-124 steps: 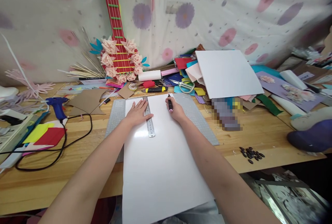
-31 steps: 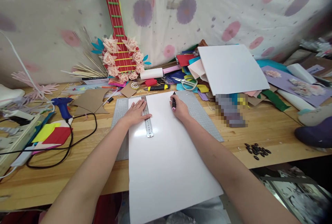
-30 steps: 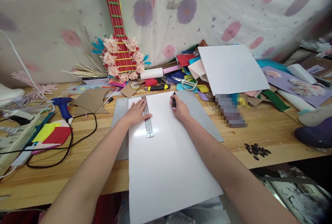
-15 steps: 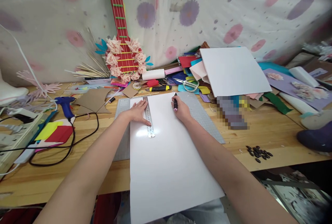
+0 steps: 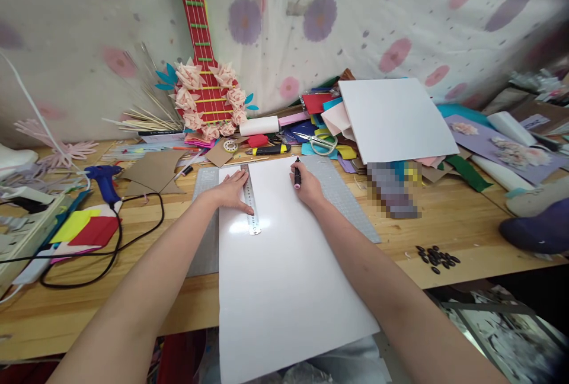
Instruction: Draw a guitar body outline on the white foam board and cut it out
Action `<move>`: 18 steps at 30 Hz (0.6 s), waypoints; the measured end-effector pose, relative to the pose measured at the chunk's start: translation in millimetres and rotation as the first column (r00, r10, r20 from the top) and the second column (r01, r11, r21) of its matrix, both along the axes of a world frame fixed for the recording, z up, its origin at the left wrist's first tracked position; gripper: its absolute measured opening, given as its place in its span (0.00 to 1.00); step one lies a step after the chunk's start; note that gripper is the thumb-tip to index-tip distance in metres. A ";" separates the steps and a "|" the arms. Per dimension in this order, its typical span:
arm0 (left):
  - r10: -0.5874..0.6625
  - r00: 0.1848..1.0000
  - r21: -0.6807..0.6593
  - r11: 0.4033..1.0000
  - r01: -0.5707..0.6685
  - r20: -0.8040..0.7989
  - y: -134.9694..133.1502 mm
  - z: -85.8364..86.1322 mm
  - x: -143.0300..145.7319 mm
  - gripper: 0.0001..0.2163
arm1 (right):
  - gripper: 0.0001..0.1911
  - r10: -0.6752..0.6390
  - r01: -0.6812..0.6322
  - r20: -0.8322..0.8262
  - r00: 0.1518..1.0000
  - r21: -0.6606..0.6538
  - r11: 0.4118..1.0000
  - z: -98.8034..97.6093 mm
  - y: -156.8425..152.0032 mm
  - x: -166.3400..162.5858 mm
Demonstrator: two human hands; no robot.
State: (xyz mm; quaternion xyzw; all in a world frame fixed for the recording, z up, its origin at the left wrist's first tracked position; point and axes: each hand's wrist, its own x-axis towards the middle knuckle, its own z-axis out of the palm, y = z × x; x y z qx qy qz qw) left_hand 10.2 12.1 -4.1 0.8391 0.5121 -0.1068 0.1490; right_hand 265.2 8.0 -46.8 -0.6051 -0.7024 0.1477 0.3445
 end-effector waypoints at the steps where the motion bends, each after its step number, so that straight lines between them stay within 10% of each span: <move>1: 0.000 1.000 -0.001 1.000 0.000 0.000 0.5 -0.3 -0.4 0.62 | 0.16 -0.002 0.002 0.002 1.000 -0.002 1.000 0.3 -0.1 -0.1; 18: 0.003 0.998 -0.046 0.999 -0.006 -0.057 -1.1 9.2 4.8 0.64 | 0.16 -0.008 0.008 0.030 1.000 -0.017 1.000 3.1 -1.1 -1.5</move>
